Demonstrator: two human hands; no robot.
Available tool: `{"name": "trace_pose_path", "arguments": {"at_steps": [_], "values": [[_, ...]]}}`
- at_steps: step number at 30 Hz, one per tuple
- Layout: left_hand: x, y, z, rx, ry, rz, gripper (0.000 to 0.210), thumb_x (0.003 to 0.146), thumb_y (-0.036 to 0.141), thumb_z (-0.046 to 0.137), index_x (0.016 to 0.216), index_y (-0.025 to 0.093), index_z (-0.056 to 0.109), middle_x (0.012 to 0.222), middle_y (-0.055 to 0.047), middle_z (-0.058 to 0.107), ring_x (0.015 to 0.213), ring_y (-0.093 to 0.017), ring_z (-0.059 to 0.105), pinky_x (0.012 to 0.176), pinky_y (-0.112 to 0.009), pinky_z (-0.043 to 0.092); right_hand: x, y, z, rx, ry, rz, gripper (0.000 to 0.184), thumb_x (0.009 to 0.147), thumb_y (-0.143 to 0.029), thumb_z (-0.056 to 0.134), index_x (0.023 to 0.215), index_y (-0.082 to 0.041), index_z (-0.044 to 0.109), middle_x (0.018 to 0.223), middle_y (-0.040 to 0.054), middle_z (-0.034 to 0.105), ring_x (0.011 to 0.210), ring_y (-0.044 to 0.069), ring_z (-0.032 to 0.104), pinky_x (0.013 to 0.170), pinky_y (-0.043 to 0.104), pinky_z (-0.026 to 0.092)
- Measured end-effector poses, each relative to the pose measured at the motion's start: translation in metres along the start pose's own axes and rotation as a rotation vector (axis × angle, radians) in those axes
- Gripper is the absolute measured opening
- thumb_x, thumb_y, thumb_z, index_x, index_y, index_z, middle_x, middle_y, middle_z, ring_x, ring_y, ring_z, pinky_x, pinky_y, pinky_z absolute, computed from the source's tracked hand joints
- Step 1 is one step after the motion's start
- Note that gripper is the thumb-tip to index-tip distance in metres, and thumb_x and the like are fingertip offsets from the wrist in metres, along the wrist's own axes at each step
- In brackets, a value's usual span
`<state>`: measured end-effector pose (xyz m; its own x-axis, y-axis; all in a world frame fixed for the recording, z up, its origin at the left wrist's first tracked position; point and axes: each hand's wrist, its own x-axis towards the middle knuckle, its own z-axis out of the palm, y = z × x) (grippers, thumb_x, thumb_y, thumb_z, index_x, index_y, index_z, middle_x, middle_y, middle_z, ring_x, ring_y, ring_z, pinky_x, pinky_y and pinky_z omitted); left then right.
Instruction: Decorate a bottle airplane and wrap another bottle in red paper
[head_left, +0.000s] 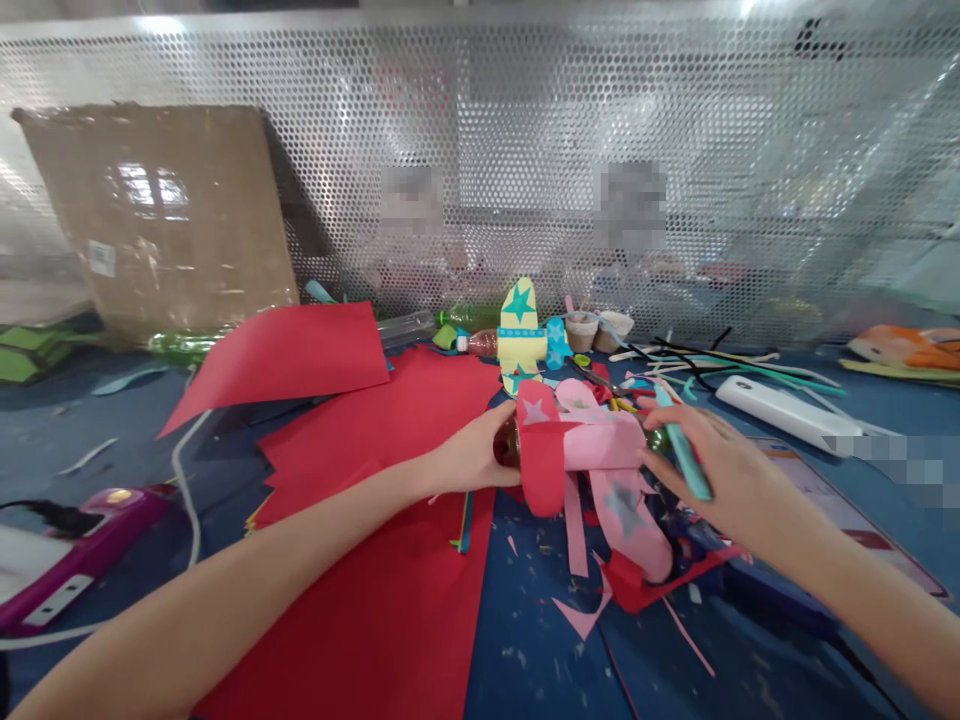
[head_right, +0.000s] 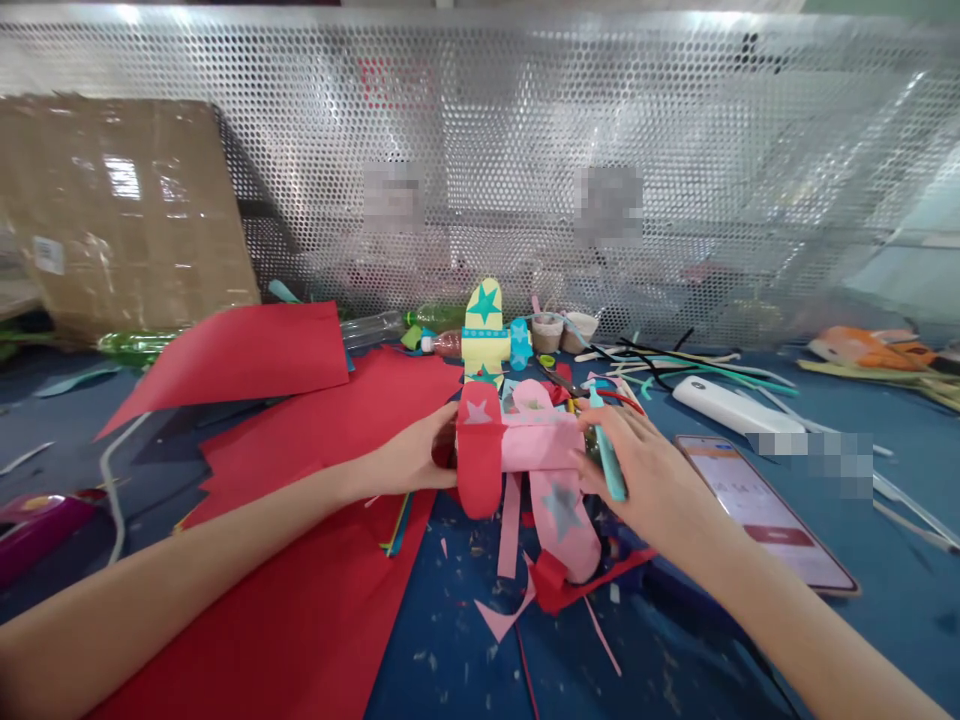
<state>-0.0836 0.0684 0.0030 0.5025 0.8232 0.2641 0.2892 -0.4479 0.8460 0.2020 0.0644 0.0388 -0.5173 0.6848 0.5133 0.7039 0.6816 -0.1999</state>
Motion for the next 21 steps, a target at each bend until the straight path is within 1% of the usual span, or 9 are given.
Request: {"name": "trace_pose_path", "arguments": {"at_steps": [2, 3, 5, 7, 8, 10, 14, 18, 21], "values": [[-0.003, 0.005, 0.004, 0.078, 0.04, -0.015, 0.064, 0.071, 0.028, 0.07, 0.127, 0.02, 0.041, 0.116, -0.011, 0.062, 0.101, -0.028, 0.063, 0.083, -0.043, 0.051, -0.007, -0.016, -0.007, 0.088, 0.101, -0.054, 0.008, 0.089, -0.028, 0.048, 0.094, -0.025, 0.053, 0.094, 0.0057, 0.067, 0.087, 0.023, 0.064, 0.075, 0.035, 0.049], [-0.005, 0.007, 0.006, 0.112, 0.057, -0.018, 0.062, 0.071, 0.028, 0.07, 0.125, 0.02, 0.043, 0.114, -0.011, 0.062, 0.098, -0.028, 0.063, 0.082, -0.042, 0.051, -0.011, -0.024, -0.009, 0.193, 0.138, -0.118, 0.012, 0.091, -0.027, 0.043, 0.095, -0.026, 0.054, 0.092, 0.0036, 0.068, 0.084, 0.02, 0.065, 0.072, 0.031, 0.049], [-0.008, 0.012, 0.012, 0.167, 0.077, -0.026, 0.055, 0.071, 0.029, 0.069, 0.12, 0.019, 0.047, 0.108, -0.01, 0.064, 0.092, -0.027, 0.064, 0.079, -0.041, 0.052, -0.021, -0.042, -0.008, 0.442, 0.11, -0.105, 0.029, 0.097, -0.027, 0.027, 0.1, -0.028, 0.055, 0.088, 0.0022, 0.068, 0.08, 0.017, 0.065, 0.071, 0.028, 0.05], [-0.011, 0.016, 0.019, 0.215, 0.103, -0.036, 0.05, 0.068, 0.03, 0.07, 0.113, 0.019, 0.05, 0.103, -0.009, 0.064, 0.09, -0.027, 0.063, 0.077, -0.041, 0.052, -0.029, -0.057, -0.003, 0.61, 0.014, -0.068, 0.025, 0.097, -0.029, 0.029, 0.112, -0.028, 0.048, 0.08, 0.0006, 0.065, 0.071, 0.016, 0.064, 0.064, 0.026, 0.052], [-0.012, 0.017, 0.021, 0.24, 0.12, -0.04, 0.05, 0.067, 0.03, 0.071, 0.111, 0.018, 0.051, 0.102, -0.009, 0.064, 0.09, -0.027, 0.063, 0.077, -0.041, 0.052, -0.031, -0.062, 0.001, 0.637, -0.036, -0.008, 0.019, 0.096, -0.027, 0.033, 0.111, -0.028, 0.045, 0.078, -0.0004, 0.064, 0.068, 0.015, 0.063, 0.06, 0.025, 0.052], [-0.013, 0.018, 0.025, 0.278, 0.14, -0.039, 0.051, 0.064, 0.031, 0.073, 0.108, 0.018, 0.051, 0.103, -0.009, 0.063, 0.093, -0.028, 0.062, 0.078, -0.042, 0.052, -0.035, -0.067, 0.01, 0.643, -0.078, 0.061, 0.009, 0.093, -0.023, 0.042, 0.101, -0.028, 0.043, 0.077, -0.0009, 0.06, 0.065, 0.014, 0.061, 0.056, 0.024, 0.051], [-0.014, 0.019, 0.028, 0.29, 0.119, -0.021, 0.051, 0.066, 0.032, 0.072, 0.111, 0.02, 0.051, 0.107, -0.009, 0.062, 0.098, -0.029, 0.061, 0.082, -0.042, 0.051, -0.033, -0.065, 0.022, 0.597, -0.092, 0.116, 0.003, 0.09, -0.026, 0.048, 0.09, -0.026, 0.045, 0.08, 0.0008, 0.059, 0.071, 0.016, 0.061, 0.059, 0.026, 0.05], [-0.013, 0.02, 0.027, 0.297, 0.127, 0.031, 0.056, 0.067, 0.03, 0.071, 0.117, 0.02, 0.05, 0.115, -0.008, 0.061, 0.102, -0.027, 0.059, 0.086, -0.041, 0.05, -0.029, -0.064, 0.024, 0.551, -0.041, 0.207, 0.005, 0.091, -0.027, 0.048, 0.086, -0.025, 0.048, 0.075, -0.0011, 0.058, 0.064, 0.013, 0.058, 0.055, 0.023, 0.047], [-0.013, 0.02, 0.027, 0.336, 0.118, 0.04, 0.051, 0.067, 0.03, 0.072, 0.113, 0.019, 0.053, 0.109, -0.008, 0.063, 0.099, -0.027, 0.059, 0.084, -0.04, 0.05, -0.029, -0.065, 0.024, 0.519, -0.037, 0.216, 0.007, 0.09, -0.028, 0.05, 0.084, -0.025, 0.049, 0.067, -0.0039, 0.056, 0.054, 0.011, 0.053, 0.047, 0.021, 0.042]]}}
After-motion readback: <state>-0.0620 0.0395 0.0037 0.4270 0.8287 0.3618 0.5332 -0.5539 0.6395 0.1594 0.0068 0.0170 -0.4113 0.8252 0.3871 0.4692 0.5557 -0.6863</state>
